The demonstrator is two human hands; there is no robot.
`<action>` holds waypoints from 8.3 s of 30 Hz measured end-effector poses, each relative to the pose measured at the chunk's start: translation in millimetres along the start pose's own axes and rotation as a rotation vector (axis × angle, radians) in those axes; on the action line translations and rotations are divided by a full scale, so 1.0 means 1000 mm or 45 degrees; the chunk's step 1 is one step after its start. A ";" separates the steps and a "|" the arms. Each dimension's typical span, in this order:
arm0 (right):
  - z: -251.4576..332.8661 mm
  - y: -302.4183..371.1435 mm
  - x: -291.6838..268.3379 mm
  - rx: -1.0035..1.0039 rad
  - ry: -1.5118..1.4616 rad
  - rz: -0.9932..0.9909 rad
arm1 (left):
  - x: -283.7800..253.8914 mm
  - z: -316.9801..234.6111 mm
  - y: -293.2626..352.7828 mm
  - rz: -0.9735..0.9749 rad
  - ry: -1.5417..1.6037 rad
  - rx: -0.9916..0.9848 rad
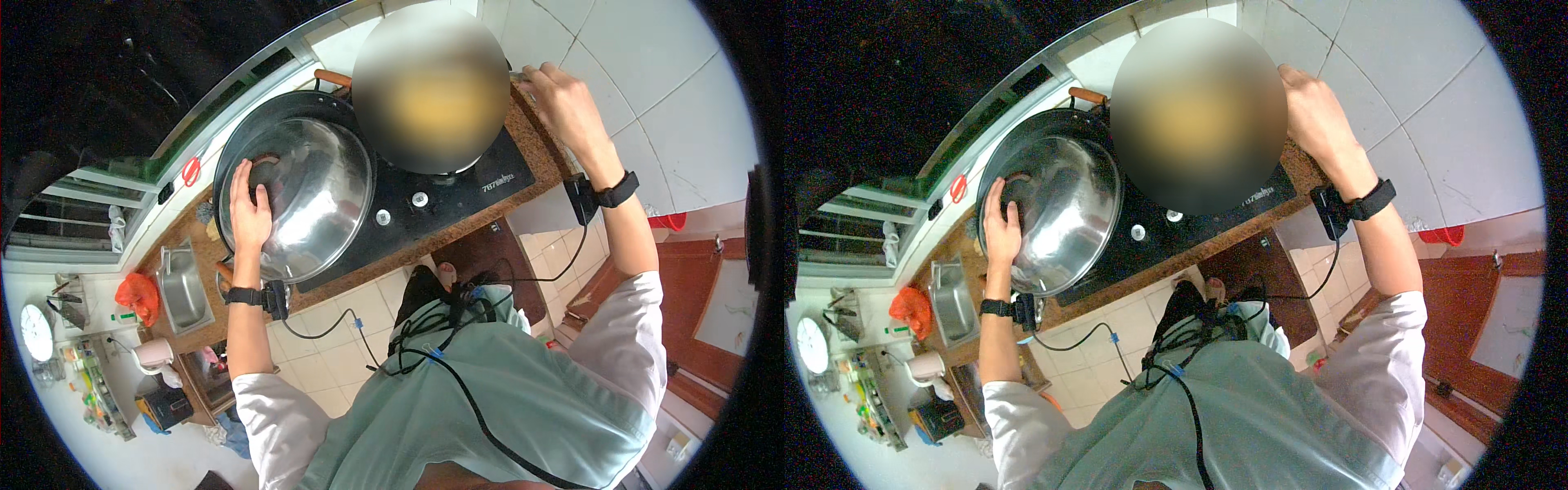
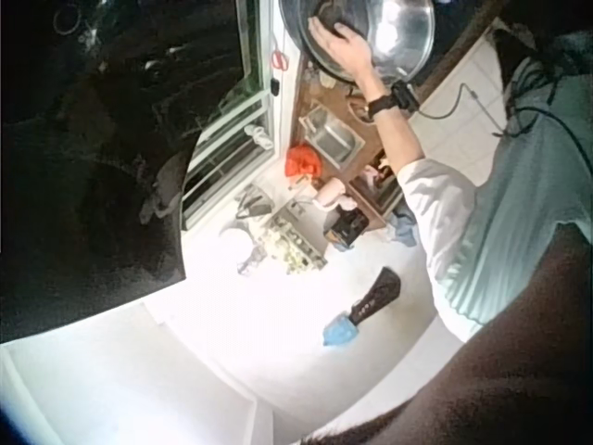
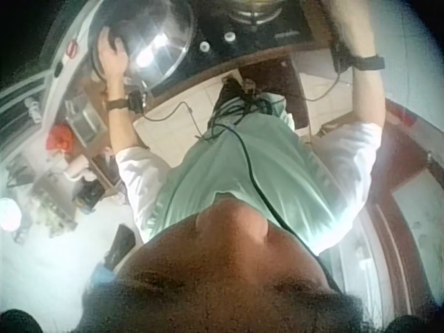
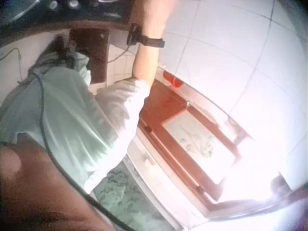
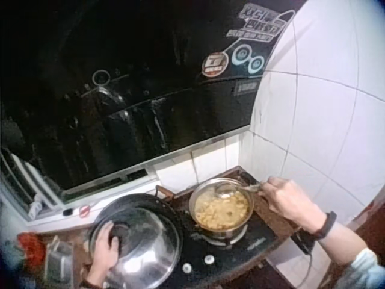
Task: The person is cooking noodles in a pot on a stove and stirring them with a ladle.
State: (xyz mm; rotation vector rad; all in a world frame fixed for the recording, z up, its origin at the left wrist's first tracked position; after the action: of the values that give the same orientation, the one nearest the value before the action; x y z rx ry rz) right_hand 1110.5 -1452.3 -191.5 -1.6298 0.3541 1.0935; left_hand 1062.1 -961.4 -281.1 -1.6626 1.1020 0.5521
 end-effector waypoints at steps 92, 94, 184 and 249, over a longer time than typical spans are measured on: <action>-0.054 0.098 -0.072 0.275 -0.454 -0.358 | -0.158 -0.079 0.112 -0.370 -0.152 -0.311; -0.064 0.092 -0.063 0.293 -0.486 -0.323 | -0.164 -0.085 0.168 -0.394 -0.084 -0.466; -0.087 0.070 -0.026 0.273 -0.317 -0.444 | 0.315 -0.108 0.159 0.420 -0.150 -0.911; -0.105 0.175 -0.036 0.612 -0.614 -0.679 | 0.033 -0.041 0.338 0.014 0.635 -1.115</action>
State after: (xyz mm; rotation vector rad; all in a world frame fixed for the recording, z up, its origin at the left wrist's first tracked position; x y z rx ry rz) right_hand 1017.1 -1619.4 -270.6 -0.9150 -0.1317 0.8637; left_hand 778.2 -1031.9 -459.1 -2.6592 1.3130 0.7037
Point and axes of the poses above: each hand's wrist, its own y-axis away from the middle knuckle, its own x-axis out of the palm, z = x × y, the point moved 9 cm from there along -y, towards the middle knuckle, and after that the axes turned 6 degrees about -z, right-handed, at the moved point
